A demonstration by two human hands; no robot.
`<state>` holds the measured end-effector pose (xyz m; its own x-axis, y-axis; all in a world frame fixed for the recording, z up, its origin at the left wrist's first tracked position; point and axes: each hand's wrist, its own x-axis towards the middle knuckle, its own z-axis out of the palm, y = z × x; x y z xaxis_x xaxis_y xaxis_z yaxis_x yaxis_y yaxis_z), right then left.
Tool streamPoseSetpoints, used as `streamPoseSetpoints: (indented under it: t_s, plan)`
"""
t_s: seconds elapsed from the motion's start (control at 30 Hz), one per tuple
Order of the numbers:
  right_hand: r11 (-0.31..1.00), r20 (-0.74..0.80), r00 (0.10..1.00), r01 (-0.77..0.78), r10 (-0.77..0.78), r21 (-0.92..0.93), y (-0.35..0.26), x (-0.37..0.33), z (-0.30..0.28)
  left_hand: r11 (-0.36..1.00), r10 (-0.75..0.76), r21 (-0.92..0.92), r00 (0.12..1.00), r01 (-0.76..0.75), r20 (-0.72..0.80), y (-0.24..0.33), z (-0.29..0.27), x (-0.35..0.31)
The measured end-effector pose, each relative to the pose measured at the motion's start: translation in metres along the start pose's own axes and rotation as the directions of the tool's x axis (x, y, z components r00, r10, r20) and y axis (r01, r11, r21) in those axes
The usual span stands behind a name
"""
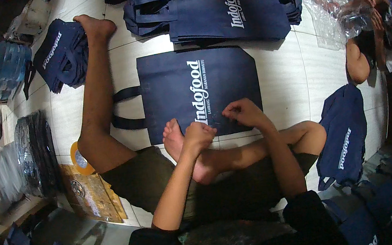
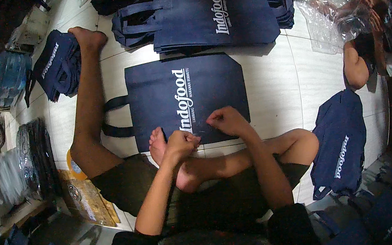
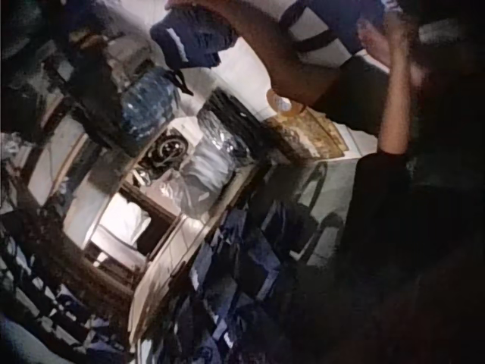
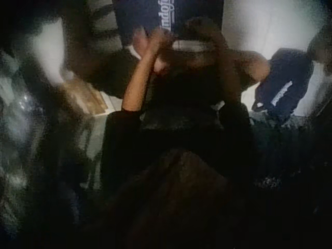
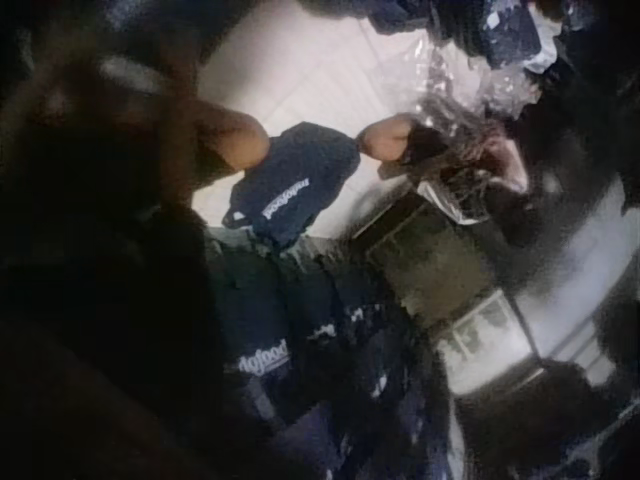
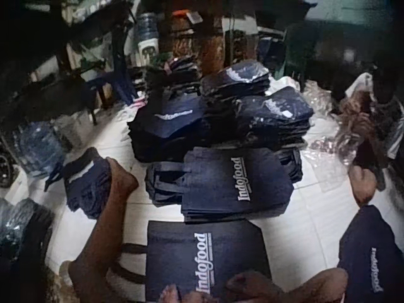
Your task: The person sits on the floor and packs blue tote bags into plastic wrapping, using tape by hand to seal the bundles.
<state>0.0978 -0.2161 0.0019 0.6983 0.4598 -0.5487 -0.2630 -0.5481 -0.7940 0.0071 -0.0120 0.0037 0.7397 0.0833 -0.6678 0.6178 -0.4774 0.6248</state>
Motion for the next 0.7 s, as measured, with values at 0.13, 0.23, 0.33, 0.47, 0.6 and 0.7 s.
streamPoseSetpoints:
  t_s: [0.13,0.23,0.33,0.47,0.6,0.7]
  plan:
    - [0.995,-0.006,0.998,0.07,-0.069,0.068,0.004,0.006,0.0,0.973,-0.095,-0.203,0.992,0.11,0.085,0.002,-0.002,0.002]
    - [0.992,-0.072,0.994,0.094,-0.088,0.089,0.003,0.01,0.005,0.991,-0.074,-0.11,0.997,0.076,0.023,0.0,0.003,0.006]
    - [0.997,-0.168,0.984,0.047,-0.056,-0.057,-0.003,0.014,0.019,0.995,-0.02,0.092,0.992,0.032,-0.125,-0.008,0.013,0.014]
    - [0.815,-0.271,0.857,0.252,-0.438,-0.521,-0.001,0.016,0.032,0.986,-0.009,0.158,0.972,0.048,-0.236,-0.002,0.025,0.007]
    - [0.976,-0.158,0.967,0.185,-0.201,-0.112,0.004,0.013,0.011,0.998,0.019,0.057,0.966,-0.005,-0.256,0.009,0.021,-0.013]
    - [0.981,-0.084,0.978,0.195,-0.192,0.023,0.011,0.018,0.002,0.996,0.023,-0.08,0.973,-0.043,-0.231,0.007,0.021,-0.017]
